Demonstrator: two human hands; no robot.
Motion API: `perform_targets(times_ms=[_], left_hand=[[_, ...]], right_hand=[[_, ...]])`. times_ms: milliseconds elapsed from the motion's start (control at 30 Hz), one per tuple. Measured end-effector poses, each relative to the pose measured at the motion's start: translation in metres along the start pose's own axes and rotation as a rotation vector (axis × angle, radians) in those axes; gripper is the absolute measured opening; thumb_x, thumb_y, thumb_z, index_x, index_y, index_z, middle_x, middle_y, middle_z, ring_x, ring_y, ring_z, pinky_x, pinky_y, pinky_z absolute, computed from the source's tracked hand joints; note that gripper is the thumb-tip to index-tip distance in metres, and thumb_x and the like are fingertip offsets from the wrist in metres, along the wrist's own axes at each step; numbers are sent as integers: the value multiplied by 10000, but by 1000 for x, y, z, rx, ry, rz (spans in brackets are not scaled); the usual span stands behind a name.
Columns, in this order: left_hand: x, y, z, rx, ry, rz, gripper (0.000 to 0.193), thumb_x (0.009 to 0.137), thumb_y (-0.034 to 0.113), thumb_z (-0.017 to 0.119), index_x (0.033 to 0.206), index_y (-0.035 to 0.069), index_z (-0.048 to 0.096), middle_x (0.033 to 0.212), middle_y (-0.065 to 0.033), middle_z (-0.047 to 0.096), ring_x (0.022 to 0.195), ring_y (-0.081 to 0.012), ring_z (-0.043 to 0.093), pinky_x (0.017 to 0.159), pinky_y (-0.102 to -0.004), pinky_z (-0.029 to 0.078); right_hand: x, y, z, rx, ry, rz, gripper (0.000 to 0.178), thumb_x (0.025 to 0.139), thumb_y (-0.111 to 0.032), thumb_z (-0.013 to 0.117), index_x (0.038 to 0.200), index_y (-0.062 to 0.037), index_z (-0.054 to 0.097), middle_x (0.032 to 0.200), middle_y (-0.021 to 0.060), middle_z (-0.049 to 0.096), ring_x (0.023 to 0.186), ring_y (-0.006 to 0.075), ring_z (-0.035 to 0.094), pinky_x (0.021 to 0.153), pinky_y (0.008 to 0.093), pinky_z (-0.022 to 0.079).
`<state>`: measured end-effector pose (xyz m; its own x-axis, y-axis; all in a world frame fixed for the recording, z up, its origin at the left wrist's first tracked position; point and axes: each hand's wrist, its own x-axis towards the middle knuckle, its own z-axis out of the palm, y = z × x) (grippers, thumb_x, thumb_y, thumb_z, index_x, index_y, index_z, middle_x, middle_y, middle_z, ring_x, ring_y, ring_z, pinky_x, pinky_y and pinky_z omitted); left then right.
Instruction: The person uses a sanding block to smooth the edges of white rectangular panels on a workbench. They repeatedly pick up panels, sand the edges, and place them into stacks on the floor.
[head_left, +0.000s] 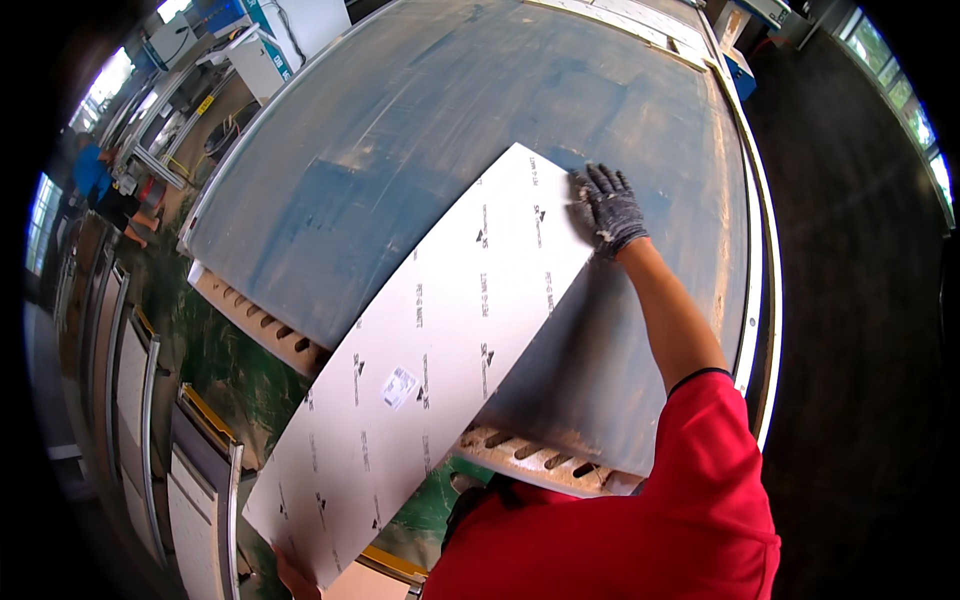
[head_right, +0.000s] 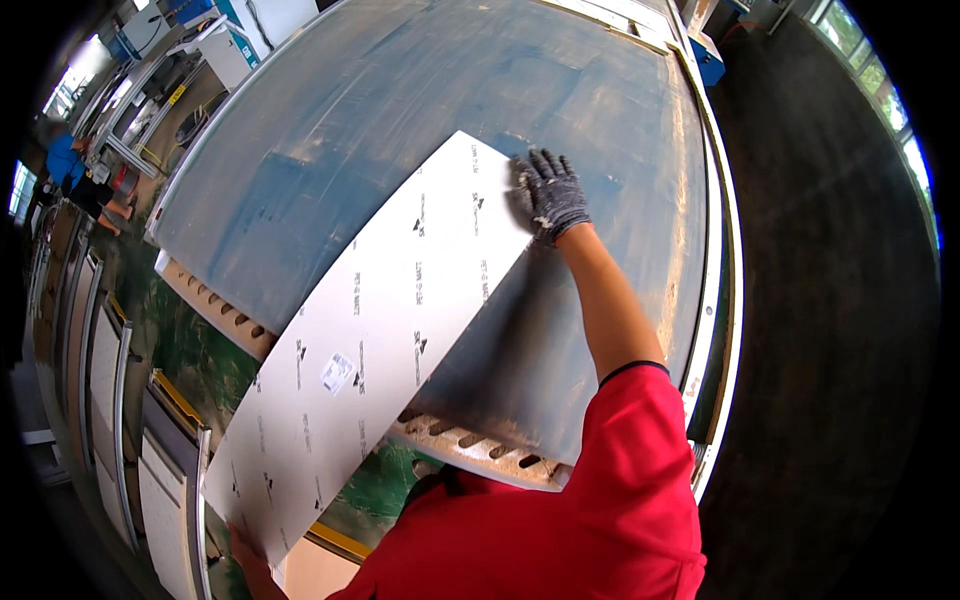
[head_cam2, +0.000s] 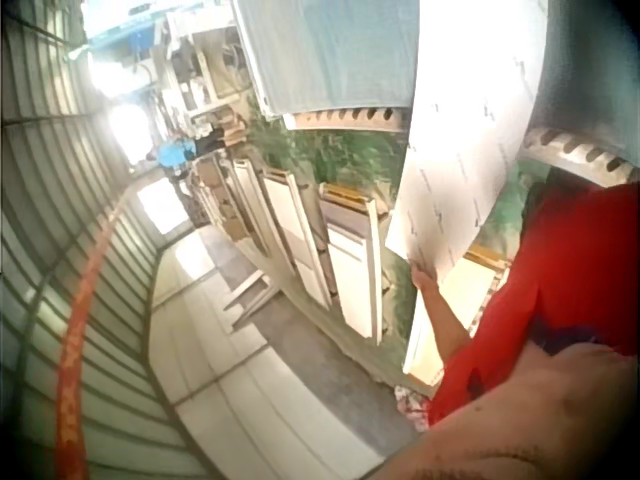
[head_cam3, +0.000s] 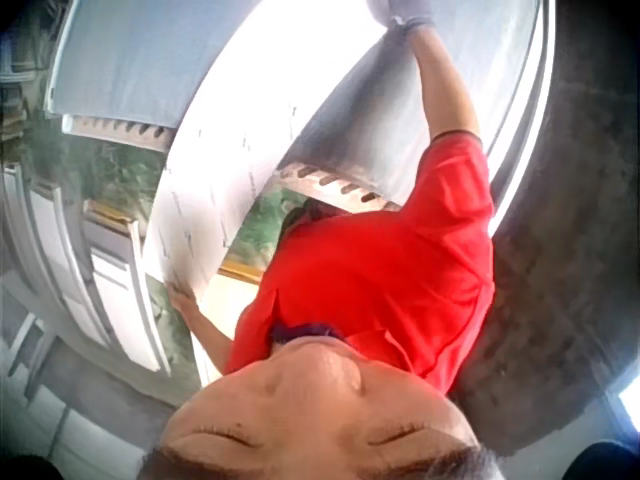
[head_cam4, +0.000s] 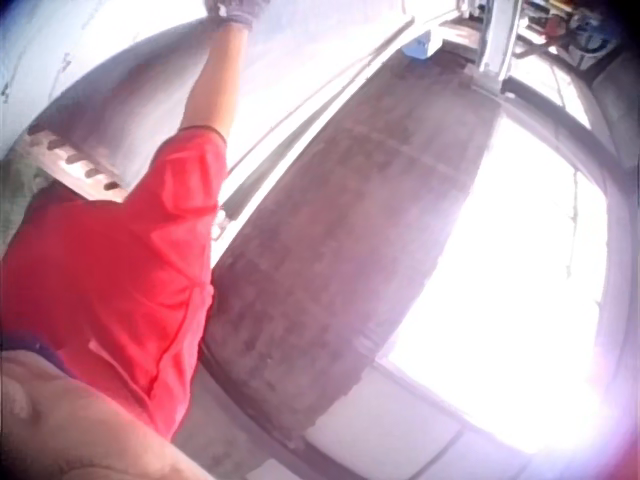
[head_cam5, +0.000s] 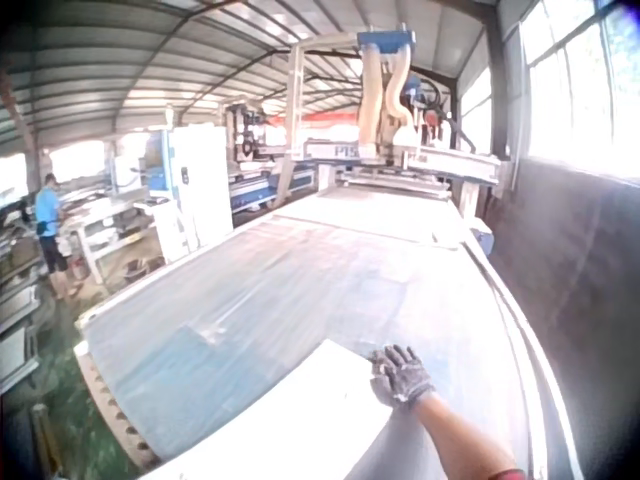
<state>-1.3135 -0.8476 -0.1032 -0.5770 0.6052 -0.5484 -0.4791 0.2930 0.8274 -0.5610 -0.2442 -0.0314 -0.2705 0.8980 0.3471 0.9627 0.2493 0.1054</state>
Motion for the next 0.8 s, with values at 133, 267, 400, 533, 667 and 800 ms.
perform_targets(times_ms=[133,267,400,533,667,800], left_hand=[[-7,12,17,2,-52,-24,664,1011,498,449,1474,28,382,1477,-105,451,1341,-276,438,1128,-395,341],[-14,11,18,58,33,-10,677,1016,514,421,1468,10,386,1469,-122,454,1329,-273,449,1119,-388,349],[-7,8,36,112,103,-20,680,1016,516,418,1467,8,386,1468,-125,454,1327,-273,451,1116,-387,351],[2,6,49,168,139,-22,683,1016,519,415,1466,6,386,1467,-127,454,1325,-272,452,1114,-386,354],[11,6,60,210,160,-20,686,1016,522,412,1465,4,386,1466,-130,453,1323,-272,454,1111,-385,356],[5,9,59,250,199,-3,689,1016,525,409,1464,2,386,1465,-133,453,1320,-272,456,1109,-385,359]], right_hand=[[23,77,26,-232,-56,75,556,964,-417,453,1441,-130,460,1500,171,423,1410,343,354,1183,494,214],[34,102,19,-171,65,378,633,931,-416,503,1473,-104,406,1504,161,421,1395,341,375,1167,503,239],[6,45,7,-162,137,-10,559,891,-296,532,1411,-99,482,1473,141,459,1380,344,386,1155,464,267],[-21,-79,-50,584,152,-406,457,904,-318,540,1291,-79,584,1379,169,540,1286,355,491,1123,474,323],[-51,-142,-64,703,118,-637,514,951,-411,558,1361,-100,556,1400,154,524,1290,327,499,1096,468,357],[1,-75,-67,517,46,-525,357,922,-308,573,1202,-97,643,1267,131,611,1199,321,546,1033,444,411]])
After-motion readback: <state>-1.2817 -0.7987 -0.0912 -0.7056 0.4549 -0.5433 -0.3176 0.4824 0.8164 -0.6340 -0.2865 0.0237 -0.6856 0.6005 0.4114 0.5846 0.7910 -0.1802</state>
